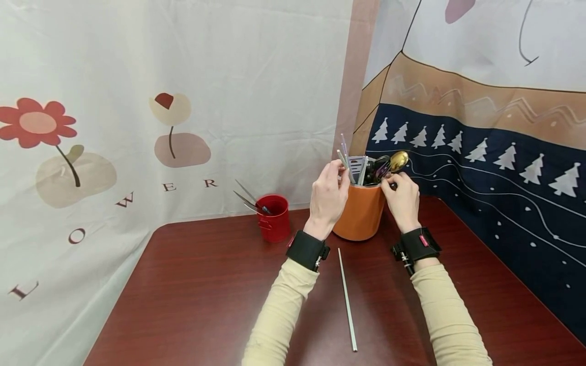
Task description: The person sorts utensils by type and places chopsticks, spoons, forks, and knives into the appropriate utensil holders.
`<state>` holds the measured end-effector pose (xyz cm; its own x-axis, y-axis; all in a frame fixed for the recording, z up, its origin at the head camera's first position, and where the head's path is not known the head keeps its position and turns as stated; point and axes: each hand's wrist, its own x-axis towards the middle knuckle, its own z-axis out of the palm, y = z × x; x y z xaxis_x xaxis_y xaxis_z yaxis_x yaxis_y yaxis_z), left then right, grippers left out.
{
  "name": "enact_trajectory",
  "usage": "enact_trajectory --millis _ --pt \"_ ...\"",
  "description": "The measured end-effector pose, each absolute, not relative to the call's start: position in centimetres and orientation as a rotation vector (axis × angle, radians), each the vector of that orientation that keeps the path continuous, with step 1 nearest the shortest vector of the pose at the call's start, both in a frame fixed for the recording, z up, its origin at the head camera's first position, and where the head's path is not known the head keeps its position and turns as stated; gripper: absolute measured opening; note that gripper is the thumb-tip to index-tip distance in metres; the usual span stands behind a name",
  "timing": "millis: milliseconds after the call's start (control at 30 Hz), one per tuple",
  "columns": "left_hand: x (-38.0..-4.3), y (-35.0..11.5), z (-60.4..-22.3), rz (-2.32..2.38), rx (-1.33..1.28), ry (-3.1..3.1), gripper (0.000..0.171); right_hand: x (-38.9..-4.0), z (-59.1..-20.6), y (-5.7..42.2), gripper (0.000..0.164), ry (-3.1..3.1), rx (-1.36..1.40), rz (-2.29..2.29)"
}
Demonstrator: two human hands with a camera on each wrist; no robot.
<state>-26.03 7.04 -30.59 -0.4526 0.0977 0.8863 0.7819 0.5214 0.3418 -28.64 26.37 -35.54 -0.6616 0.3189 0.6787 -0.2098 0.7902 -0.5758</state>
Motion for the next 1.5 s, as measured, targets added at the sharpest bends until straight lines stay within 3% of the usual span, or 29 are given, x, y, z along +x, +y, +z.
enact_trajectory --millis 900,1200,1500 --pt "-30.1 10.2 -33.6 -0.687 -0.548 -2.357 0.009 -28.6 -35.3 26.3 0.023 -2.162 -0.087 0.795" --pt "-29.1 9.5 -35.1 -0.701 -0.591 -2.293 0.024 -28.5 -35.3 26.3 0.023 -2.153 -0.085 0.801" --pt "-26.5 7.7 -38.4 -0.777 -0.571 -2.395 0.017 -28.6 -35.4 26.2 0.021 -2.139 -0.071 0.796"
